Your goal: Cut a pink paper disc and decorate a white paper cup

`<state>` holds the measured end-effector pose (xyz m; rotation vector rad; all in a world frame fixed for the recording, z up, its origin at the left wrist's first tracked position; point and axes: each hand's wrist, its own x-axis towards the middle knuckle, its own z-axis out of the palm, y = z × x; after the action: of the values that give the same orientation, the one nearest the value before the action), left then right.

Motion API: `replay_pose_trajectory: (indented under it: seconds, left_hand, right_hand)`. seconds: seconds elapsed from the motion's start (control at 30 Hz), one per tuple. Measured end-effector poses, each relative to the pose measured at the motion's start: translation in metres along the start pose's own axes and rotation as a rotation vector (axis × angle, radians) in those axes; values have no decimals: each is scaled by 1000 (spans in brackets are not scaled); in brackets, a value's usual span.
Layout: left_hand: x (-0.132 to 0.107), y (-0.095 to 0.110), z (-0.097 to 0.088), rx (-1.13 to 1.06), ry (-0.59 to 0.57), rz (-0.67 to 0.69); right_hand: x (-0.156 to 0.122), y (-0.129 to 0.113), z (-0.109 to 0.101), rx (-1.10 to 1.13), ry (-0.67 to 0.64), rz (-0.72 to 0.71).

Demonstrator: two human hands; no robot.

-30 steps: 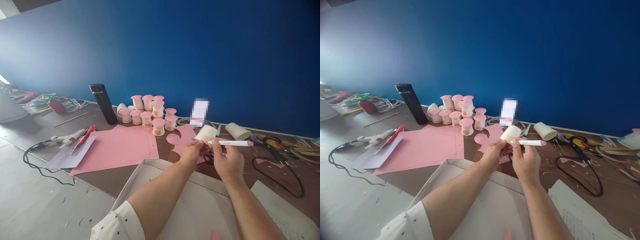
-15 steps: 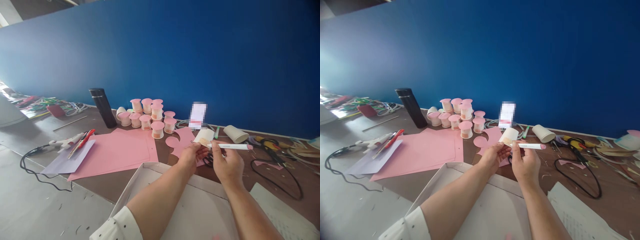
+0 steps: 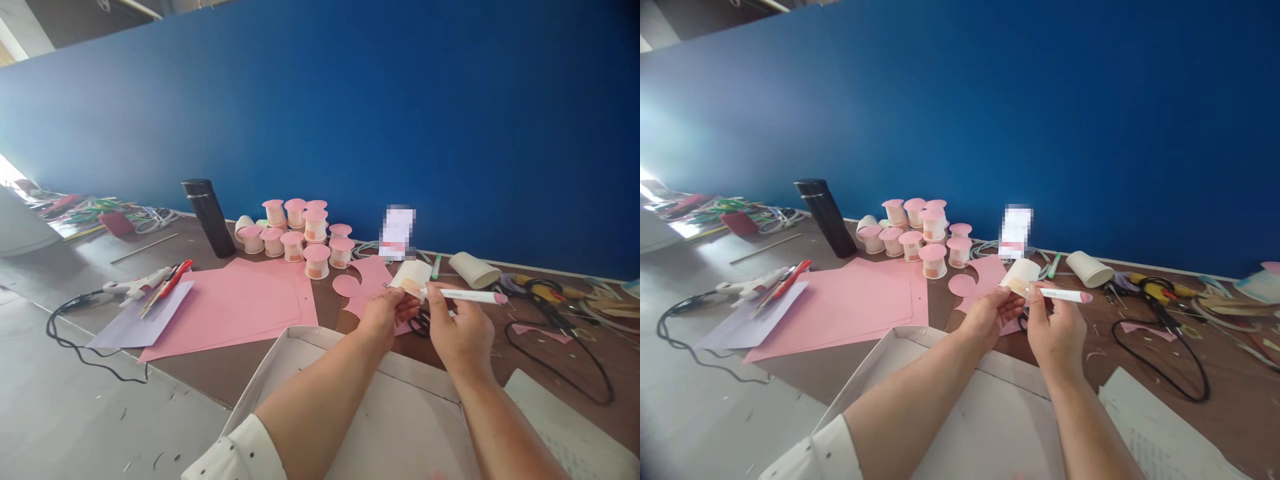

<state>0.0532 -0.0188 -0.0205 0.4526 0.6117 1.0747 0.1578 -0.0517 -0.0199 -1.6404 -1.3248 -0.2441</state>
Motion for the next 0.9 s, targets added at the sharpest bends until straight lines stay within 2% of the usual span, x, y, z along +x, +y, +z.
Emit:
replay_pose_trajectory:
  seconds: [0.13, 0.4, 0.9]
  left_hand:
    - [0, 1, 0, -8, 0, 4]
    - [0, 3, 1, -86, 72, -34]
    - [2, -2, -1, -48, 21, -18]
  right_hand:
    - [0, -1, 0, 27, -40, -31]
    - [1, -5, -7, 65, 72, 67]
    - [0, -2, -3, 47, 26, -12]
